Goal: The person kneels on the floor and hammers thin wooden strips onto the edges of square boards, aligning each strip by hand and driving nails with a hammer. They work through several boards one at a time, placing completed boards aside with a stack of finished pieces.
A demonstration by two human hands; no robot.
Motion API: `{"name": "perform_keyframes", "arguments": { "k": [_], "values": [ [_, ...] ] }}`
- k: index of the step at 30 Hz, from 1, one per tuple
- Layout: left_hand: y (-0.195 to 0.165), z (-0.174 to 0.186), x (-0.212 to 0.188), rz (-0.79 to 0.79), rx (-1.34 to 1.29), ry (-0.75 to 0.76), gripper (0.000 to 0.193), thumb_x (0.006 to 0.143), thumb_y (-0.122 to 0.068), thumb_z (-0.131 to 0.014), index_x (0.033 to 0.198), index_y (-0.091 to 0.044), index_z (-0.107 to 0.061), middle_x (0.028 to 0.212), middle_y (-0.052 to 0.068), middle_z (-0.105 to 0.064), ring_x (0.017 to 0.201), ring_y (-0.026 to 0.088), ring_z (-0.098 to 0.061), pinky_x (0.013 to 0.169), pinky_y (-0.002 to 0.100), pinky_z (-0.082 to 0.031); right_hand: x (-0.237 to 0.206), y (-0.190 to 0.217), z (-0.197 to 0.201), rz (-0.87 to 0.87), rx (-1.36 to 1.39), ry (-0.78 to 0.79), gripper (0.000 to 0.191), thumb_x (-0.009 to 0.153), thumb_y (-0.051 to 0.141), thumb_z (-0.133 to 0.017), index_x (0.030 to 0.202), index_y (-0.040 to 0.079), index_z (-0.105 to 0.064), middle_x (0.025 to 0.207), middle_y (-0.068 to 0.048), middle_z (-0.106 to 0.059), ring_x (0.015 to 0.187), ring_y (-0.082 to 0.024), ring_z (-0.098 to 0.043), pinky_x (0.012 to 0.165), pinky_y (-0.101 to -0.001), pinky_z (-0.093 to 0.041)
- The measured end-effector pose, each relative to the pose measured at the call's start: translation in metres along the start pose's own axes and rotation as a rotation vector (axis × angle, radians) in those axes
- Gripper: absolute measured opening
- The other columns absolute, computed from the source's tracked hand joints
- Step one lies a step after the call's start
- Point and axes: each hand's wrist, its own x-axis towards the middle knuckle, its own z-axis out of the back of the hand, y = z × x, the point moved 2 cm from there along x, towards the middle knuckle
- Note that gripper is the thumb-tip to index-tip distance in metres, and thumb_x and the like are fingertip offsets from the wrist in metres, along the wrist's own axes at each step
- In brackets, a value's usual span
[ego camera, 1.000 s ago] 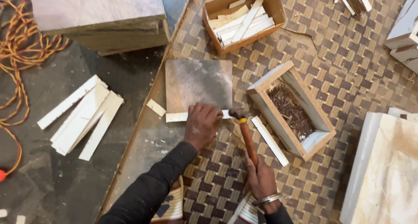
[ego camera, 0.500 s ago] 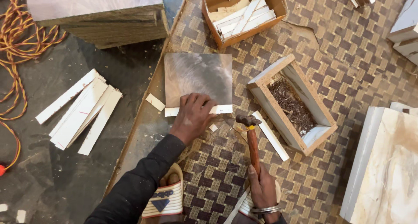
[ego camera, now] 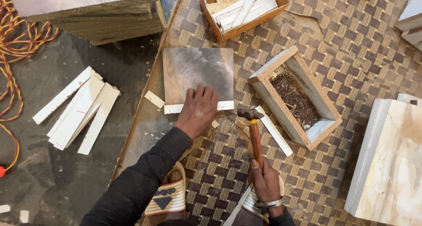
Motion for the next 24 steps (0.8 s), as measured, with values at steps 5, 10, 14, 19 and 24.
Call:
{"name": "perform_keyframes", "arguments": {
  "k": [5,10,14,19,24],
  "values": [
    [-0.002,-0.003,0.003,-0.053,0.152,0.045,0.009,0.087,-0.012,-0.062,0.084,-0.010,-0.053,0.084,0.007,-0.048,0.085,0.022,-0.048,0.078,0.041,-0.040,-0.002,-0.001,0.002,-0.006,0.019,-0.015,0.041,0.102,0.042,-0.048,0.097,0.005,-0.067,0.057,-0.005,-0.062,0.045,-0.014,-0.057,0.044,-0.0332,-0.044],
    [-0.002,-0.003,0.005,-0.070,0.077,0.036,0.013,0.084,-0.015,-0.066,0.090,-0.007,-0.057,0.091,0.010,-0.055,0.091,0.025,-0.054,0.085,0.041,-0.044,-0.004,-0.004,0.002,0.011,0.026,-0.034,0.041,0.102,0.042,-0.048,0.100,0.005,-0.067,0.058,-0.004,-0.062,0.045,-0.014,-0.057,0.043,-0.0327,-0.044],
    [0.009,0.000,0.002,-0.075,-0.191,0.057,0.038,0.080,-0.023,-0.078,0.107,-0.003,-0.062,0.101,0.012,-0.060,0.097,0.029,-0.057,0.093,0.044,-0.045,-0.005,-0.006,0.001,0.024,-0.011,-0.038,0.043,0.104,0.043,-0.049,0.097,0.004,-0.067,0.058,-0.005,-0.059,0.047,-0.015,-0.054,0.045,-0.0335,-0.043],
    [0.015,0.003,-0.005,-0.055,-0.276,-0.020,0.047,0.079,-0.029,-0.084,0.116,-0.008,-0.066,0.120,0.009,-0.064,0.112,0.030,-0.060,0.099,0.044,-0.044,-0.005,-0.004,0.002,0.033,-0.019,-0.009,0.043,0.101,0.044,-0.049,0.104,0.005,-0.067,0.058,-0.005,-0.060,0.045,-0.015,-0.056,0.044,-0.0340,-0.044],
    [0.010,-0.002,-0.010,-0.007,-0.236,-0.096,0.047,0.075,-0.027,-0.084,0.117,-0.010,-0.071,0.137,0.008,-0.064,0.132,0.032,-0.055,0.108,0.046,-0.044,-0.004,-0.001,0.003,0.010,-0.034,0.000,0.045,0.101,0.045,-0.048,0.103,0.005,-0.067,0.057,-0.006,-0.061,0.045,-0.017,-0.056,0.045,-0.0350,-0.044]
  ]
}}
